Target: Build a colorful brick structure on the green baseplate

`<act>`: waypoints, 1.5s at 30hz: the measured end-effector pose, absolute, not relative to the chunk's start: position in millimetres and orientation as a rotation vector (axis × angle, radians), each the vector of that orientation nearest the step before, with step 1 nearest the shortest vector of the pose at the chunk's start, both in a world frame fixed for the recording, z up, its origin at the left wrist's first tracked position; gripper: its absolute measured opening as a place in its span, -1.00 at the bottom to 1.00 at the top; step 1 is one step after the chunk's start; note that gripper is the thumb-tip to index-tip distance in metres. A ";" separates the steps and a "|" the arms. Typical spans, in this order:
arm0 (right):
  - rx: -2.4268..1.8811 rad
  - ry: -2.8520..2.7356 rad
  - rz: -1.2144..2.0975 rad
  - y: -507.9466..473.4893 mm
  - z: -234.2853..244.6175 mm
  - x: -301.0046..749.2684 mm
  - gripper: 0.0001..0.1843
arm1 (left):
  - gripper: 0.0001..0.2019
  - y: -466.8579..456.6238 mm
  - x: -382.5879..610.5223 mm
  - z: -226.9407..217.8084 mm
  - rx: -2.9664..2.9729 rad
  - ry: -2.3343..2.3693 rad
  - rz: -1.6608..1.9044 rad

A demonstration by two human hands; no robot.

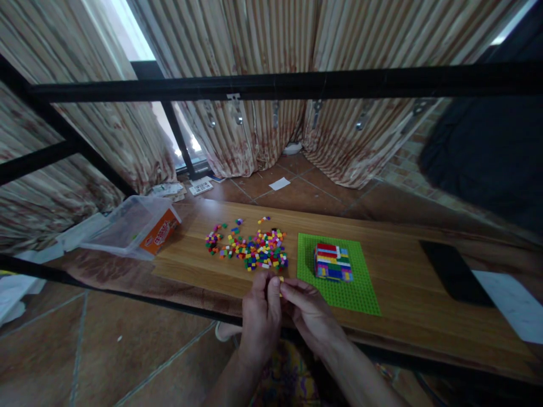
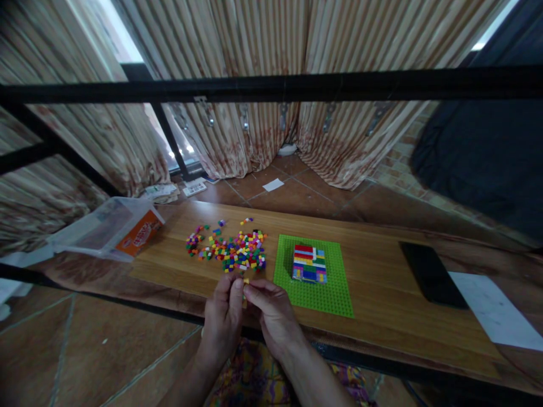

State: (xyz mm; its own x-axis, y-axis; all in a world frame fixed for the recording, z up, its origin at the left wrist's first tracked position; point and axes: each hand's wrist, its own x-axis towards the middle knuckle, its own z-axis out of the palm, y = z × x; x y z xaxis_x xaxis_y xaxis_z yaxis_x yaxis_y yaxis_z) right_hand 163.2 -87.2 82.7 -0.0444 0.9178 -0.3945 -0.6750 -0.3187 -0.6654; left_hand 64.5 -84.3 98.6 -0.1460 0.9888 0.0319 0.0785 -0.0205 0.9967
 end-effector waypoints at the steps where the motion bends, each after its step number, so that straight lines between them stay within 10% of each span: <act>1: -0.939 -0.358 1.661 -88.1 84.2 163.4 -0.78 | -0.92 -84.0 63.8 99.5 1.232 1.368 1.288; 12: -1.082 -0.462 1.541 -81.3 70.0 163.8 -0.70 | -0.67 -65.9 67.9 75.7 0.745 1.247 1.267; 23: -1.848 -1.713 0.416 -50.4 33.5 182.4 -0.77 | -0.74 -48.9 45.0 54.8 0.189 0.887 1.045; 45: -1.201 -1.133 1.215 -86.0 70.2 206.7 -0.83 | -0.56 -66.3 85.3 71.5 0.511 0.910 0.787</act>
